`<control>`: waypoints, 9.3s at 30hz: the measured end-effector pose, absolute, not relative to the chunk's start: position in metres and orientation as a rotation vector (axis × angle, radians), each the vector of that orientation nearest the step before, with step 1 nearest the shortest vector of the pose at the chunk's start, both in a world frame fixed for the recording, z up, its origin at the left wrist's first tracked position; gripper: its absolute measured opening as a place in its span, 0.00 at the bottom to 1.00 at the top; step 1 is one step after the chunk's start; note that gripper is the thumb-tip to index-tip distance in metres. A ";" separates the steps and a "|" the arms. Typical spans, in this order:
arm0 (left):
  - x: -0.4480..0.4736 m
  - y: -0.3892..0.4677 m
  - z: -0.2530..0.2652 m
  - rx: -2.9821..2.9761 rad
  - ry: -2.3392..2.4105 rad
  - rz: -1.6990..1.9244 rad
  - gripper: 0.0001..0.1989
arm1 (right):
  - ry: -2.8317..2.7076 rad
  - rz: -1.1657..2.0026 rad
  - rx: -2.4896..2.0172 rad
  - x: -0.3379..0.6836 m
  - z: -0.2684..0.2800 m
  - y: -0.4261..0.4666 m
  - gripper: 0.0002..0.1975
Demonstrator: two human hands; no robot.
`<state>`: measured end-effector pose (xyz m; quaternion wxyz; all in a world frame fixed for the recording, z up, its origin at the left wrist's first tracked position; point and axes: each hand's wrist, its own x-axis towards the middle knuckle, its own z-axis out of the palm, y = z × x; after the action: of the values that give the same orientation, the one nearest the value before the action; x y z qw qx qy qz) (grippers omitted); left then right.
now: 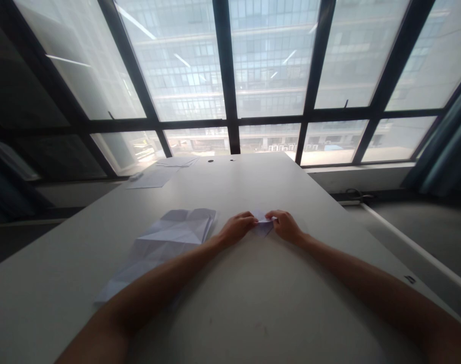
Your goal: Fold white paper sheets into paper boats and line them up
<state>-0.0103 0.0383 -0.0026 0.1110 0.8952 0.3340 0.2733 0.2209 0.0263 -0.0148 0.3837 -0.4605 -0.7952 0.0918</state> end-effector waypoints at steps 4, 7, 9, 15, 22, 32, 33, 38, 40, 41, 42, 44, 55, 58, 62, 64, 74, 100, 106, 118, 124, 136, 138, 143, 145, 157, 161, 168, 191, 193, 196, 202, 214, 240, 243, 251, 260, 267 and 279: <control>-0.011 0.043 -0.005 2.594 1.078 0.906 0.13 | -2.030 0.240 -1.178 0.221 -0.011 0.023 0.21; -0.011 0.045 -0.006 2.614 1.174 0.934 0.13 | -2.065 0.191 -1.172 0.220 -0.008 0.021 0.14; -0.011 0.045 -0.004 2.628 1.220 0.907 0.15 | -2.075 0.163 -1.179 0.220 -0.008 0.022 0.08; -0.011 0.042 0.000 2.506 1.374 0.804 0.15 | -1.998 0.220 -1.255 0.222 -0.017 0.033 0.09; -0.012 0.042 -0.006 2.630 1.482 0.723 0.19 | -2.036 0.116 -1.365 0.225 -0.021 0.034 0.08; -0.012 0.036 0.002 2.756 1.035 0.204 0.32 | -2.390 0.214 -1.073 0.214 -0.016 0.024 0.22; -0.011 0.035 0.002 2.759 1.058 0.187 0.34 | -2.427 0.235 -1.097 0.213 -0.017 0.024 0.24; -0.011 0.035 -0.001 2.760 1.150 0.114 0.39 | -2.495 0.235 -1.231 0.214 -0.020 0.025 0.28; -0.010 0.034 -0.002 2.749 1.190 0.110 0.40 | -2.484 0.216 -1.250 0.214 -0.021 0.024 0.28; -0.010 0.033 -0.002 2.743 1.207 0.114 0.40 | -2.476 0.208 -1.257 0.214 -0.022 0.024 0.28; -0.010 0.032 -0.001 2.739 1.220 0.119 0.39 | -2.468 0.204 -1.263 0.215 -0.022 0.024 0.27; -0.010 0.030 0.000 2.731 1.231 0.131 0.39 | -2.457 0.207 -1.272 0.215 -0.023 0.024 0.28; -0.012 0.029 0.005 2.664 1.213 0.273 0.40 | -2.379 0.230 -1.224 0.217 -0.021 0.022 0.28; -0.011 0.029 0.008 2.645 1.226 0.289 0.40 | -2.396 0.270 -1.165 0.221 -0.020 0.022 0.31; -0.011 0.027 0.011 2.646 1.204 0.321 0.38 | -2.392 0.334 -1.136 0.226 -0.020 0.024 0.34; -0.010 0.028 0.011 2.638 1.212 0.340 0.38 | -2.366 0.343 -1.142 0.226 -0.019 0.024 0.34; -0.010 0.030 0.008 2.523 1.183 0.697 0.16 | -2.139 0.207 -1.099 0.219 -0.014 0.023 0.08; -0.016 0.036 -0.003 2.823 1.148 0.339 0.35 | -2.444 0.055 -1.218 0.216 -0.003 0.012 0.21; -0.012 0.030 0.001 2.812 1.088 0.206 0.31 | -2.443 0.115 -1.255 0.205 -0.003 0.003 0.23; -0.013 0.034 0.002 2.776 1.081 0.086 0.30 | -2.585 0.213 -1.394 0.198 -0.015 0.006 0.39; -0.012 0.036 0.000 2.745 1.134 0.093 0.32 | -2.518 0.183 -1.554 0.199 -0.016 0.004 0.39; -0.012 0.037 -0.005 2.735 1.163 0.194 0.29 | -2.272 0.132 -1.620 0.202 -0.019 0.007 0.32; -0.013 0.037 -0.005 2.744 1.160 0.204 0.28 | -2.335 0.112 -1.454 0.200 -0.017 0.004 0.30; -0.012 0.036 -0.008 2.724 1.220 0.199 0.28 | -2.557 0.232 -1.243 0.195 -0.012 -0.004 0.31; -0.011 0.037 -0.008 2.695 1.307 0.221 0.28 | -2.579 0.240 -1.258 0.194 -0.011 -0.005 0.32; -0.012 0.033 -0.001 2.807 1.048 0.149 0.32 | -2.528 0.233 -1.399 0.195 -0.012 0.000 0.36; -0.013 0.034 -0.004 2.846 1.067 0.127 0.34 | -2.536 0.223 -1.387 0.197 -0.013 0.002 0.37; -0.015 0.035 -0.005 2.825 1.115 0.081 0.36 | -2.507 0.216 -1.454 0.197 -0.010 -0.002 0.39; -0.010 0.034 -0.008 2.732 1.253 0.247 0.27 | -2.598 0.226 -1.245 0.196 -0.011 0.001 0.35; -0.010 0.035 -0.008 2.733 1.244 0.225 0.27 | -2.612 0.231 -1.246 0.196 -0.011 0.002 0.35; -0.010 0.033 -0.006 2.741 1.236 0.215 0.27 | -2.622 0.253 -1.278 0.196 -0.012 0.002 0.37; -0.010 0.031 -0.004 2.744 1.261 0.194 0.28 | -2.592 0.253 -1.483 0.202 -0.012 0.002 0.42; -0.011 0.033 -0.006 2.728 1.248 0.212 0.27 | -2.283 0.155 -1.594 0.202 -0.021 0.004 0.37; -0.011 0.045 -0.013 2.592 1.145 0.755 0.18 | -2.577 0.221 -1.185 0.194 -0.001 -0.011 0.27; -0.012 0.039 -0.008 2.582 1.147 0.796 0.17 | -2.574 0.235 -1.217 0.193 -0.002 -0.009 0.28; -0.009 0.030 -0.003 2.689 1.104 0.595 0.21 | -2.559 0.199 -1.324 0.193 -0.013 -0.002 0.32; -0.012 0.032 -0.004 2.767 1.109 0.279 0.27 | -2.483 0.166 -1.373 0.192 -0.011 -0.002 0.31; -0.011 0.031 -0.005 2.765 1.114 0.345 0.28 | -2.411 0.187 -1.392 0.193 -0.011 0.000 0.28; -0.013 0.032 -0.005 2.780 1.092 0.340 0.28 | -2.393 0.193 -1.410 0.194 -0.016 0.003 0.30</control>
<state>-0.0129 0.0317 -0.0053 0.0678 0.9227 0.3624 0.1127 0.1935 0.0030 -0.0162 0.1777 -0.4983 -0.8459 0.0681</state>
